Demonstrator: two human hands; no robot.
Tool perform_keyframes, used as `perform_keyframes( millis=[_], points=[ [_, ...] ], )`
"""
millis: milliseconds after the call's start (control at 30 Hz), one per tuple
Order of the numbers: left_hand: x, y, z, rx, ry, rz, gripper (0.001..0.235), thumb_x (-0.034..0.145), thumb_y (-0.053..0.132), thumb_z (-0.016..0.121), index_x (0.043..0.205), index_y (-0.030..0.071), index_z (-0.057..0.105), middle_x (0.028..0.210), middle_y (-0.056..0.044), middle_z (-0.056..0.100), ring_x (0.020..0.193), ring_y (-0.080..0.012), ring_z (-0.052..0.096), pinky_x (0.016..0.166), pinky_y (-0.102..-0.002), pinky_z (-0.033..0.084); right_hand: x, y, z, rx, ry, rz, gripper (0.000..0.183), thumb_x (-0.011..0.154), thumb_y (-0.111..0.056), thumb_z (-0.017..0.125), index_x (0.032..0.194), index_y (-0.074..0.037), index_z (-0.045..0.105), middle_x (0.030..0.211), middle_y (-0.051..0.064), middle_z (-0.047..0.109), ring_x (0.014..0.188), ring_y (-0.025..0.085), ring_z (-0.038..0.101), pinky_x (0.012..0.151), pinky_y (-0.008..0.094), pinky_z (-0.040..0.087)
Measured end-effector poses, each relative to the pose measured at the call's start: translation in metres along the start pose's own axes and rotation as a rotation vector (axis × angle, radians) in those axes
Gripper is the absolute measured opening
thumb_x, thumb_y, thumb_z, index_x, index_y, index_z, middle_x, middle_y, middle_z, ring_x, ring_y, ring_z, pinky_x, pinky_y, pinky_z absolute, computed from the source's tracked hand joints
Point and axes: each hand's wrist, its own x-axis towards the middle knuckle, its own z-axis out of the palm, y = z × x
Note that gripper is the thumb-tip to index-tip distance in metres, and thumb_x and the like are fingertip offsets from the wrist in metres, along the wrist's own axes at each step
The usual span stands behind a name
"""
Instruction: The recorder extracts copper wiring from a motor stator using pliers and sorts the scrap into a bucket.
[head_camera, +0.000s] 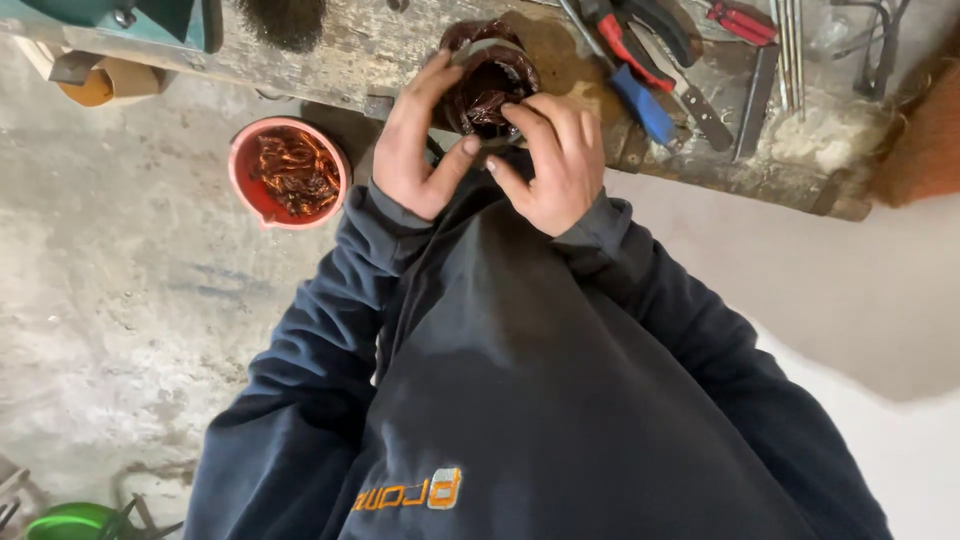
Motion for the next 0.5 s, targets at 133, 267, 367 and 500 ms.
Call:
perform_keyframes(
  millis=[133,267,367,500],
  points=[
    [0.024,-0.008,-0.005,0.275,-0.243,0.109,0.091,0.086,0.034,0.087,0.158,0.005,0.038,0.163,-0.027,0.037,0.150,-0.0426,0.040,0.123,-0.051,0.033,-0.002,-0.004,0.016,-0.040,0.084,0.038,0.050,0.089,-0.022,0.084,0.131,-0.005,0.062,0.134,0.014,0.055,0.125,0.038,0.052,0.110,0.049,0.043],
    [0.043,-0.017,-0.009,0.442,-0.379,0.172,0.113,0.081,0.060,0.088,0.161,0.004,0.030,0.164,-0.024,0.037,0.153,-0.0413,0.032,0.122,-0.056,0.019,-0.004,-0.001,0.038,-0.061,0.178,0.056,0.047,0.087,-0.021,0.083,0.125,-0.003,0.061,0.133,0.014,0.052,0.125,0.039,0.049,0.112,0.053,0.042],
    [0.046,-0.026,-0.009,0.543,-0.434,0.203,0.115,0.080,0.064,0.081,0.163,0.002,0.031,0.165,-0.019,0.042,0.155,-0.0358,0.037,0.125,-0.058,0.016,-0.008,0.003,0.050,-0.071,0.248,0.064,0.043,0.088,-0.022,0.083,0.120,-0.004,0.062,0.134,0.014,0.052,0.126,0.039,0.048,0.112,0.053,0.042],
    [0.050,-0.022,-0.013,0.564,-0.439,0.233,0.110,0.085,0.068,0.079,0.159,0.000,0.034,0.156,-0.020,0.049,0.150,-0.0355,0.042,0.125,-0.059,0.014,-0.008,0.009,0.059,-0.066,0.276,0.067,0.037,0.088,-0.020,0.082,0.117,-0.004,0.064,0.136,0.013,0.055,0.126,0.040,0.049,0.111,0.052,0.044]
  ],
)
